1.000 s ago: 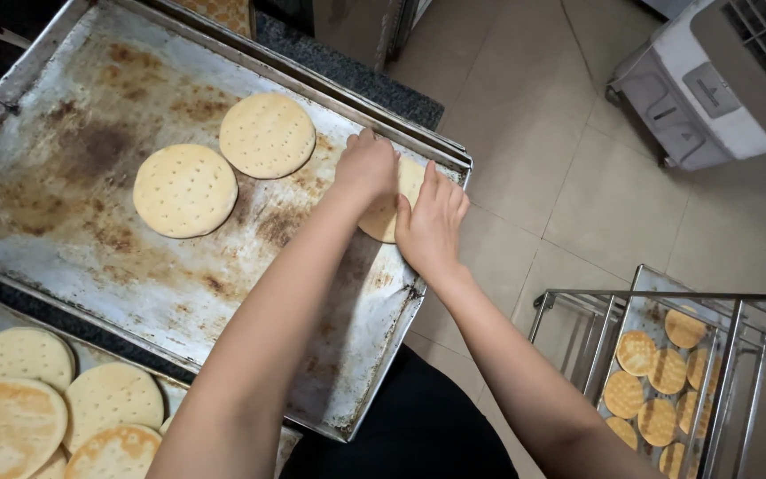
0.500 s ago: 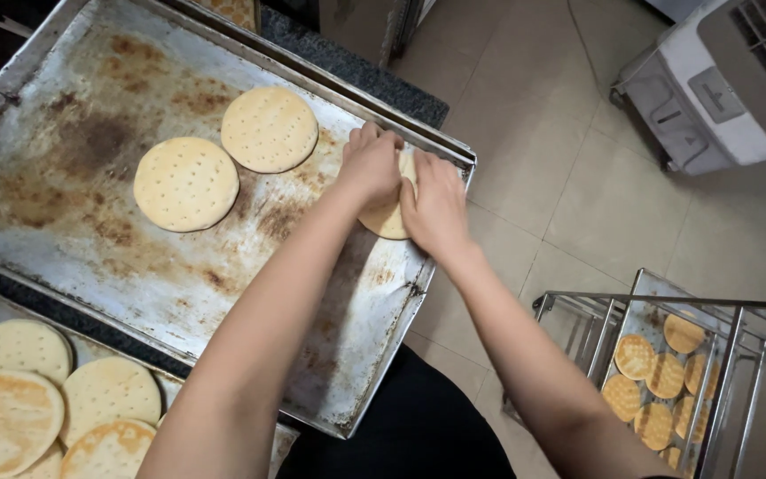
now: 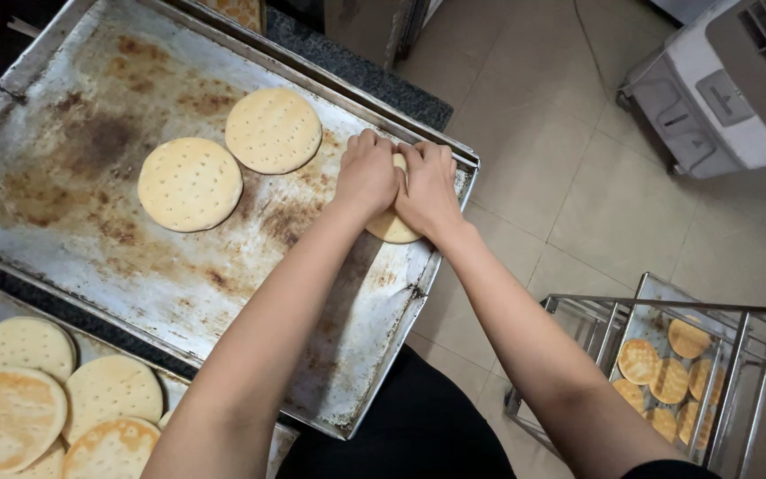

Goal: Organizing flat round bread pieces on metal trays and placing the trays into an industrial oven.

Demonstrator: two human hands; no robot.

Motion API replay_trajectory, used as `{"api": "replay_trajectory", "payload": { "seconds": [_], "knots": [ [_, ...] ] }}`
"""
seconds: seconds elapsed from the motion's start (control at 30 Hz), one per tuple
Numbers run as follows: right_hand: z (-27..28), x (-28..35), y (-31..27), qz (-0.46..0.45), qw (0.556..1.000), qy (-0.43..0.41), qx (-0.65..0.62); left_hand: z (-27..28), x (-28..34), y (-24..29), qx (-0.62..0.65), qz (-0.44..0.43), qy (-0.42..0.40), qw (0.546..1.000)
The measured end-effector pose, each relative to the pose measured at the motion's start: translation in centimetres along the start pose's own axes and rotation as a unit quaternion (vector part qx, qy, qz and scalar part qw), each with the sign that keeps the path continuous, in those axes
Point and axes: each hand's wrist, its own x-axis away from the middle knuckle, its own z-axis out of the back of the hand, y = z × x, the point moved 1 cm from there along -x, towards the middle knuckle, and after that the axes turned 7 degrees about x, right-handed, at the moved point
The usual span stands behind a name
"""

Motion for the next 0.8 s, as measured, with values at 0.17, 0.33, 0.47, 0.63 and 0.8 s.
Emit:
{"api": "replay_trajectory", "payload": {
  "seconds": [0.17, 0.33, 0.47, 0.63, 0.8],
  "knots": [
    [0.3, 0.9, -0.7, -0.003, 1.0, 0.002, -0.025, 0.7, 0.6, 0.1, -0.005, 0.022, -0.007, 1.0],
    [1.5, 2.9, -1.0, 0.052, 0.994, 0.044, 0.09, 2.5, 3.9, 0.4, -0.009, 0.051, -0.005, 0.999],
    [2.7, 4.2, -2.9, 0.014, 0.995, -0.068, 0.078, 3.4, 8.3, 0.0, 0.037, 0.101, 0.055, 0.993],
    [4.5, 4.2, -6.4, -0.053, 0.994, -0.093, -0.001, 4.2, 15.2, -0.6, 0.184, 0.128, 0.193, 0.955],
    [5.7, 6.9, -14.3, 0.102, 0.97, -0.1, -0.196, 8.9, 21.9, -1.6, 0.796, 0.263, 0.084, 0.539]
  ]
}}
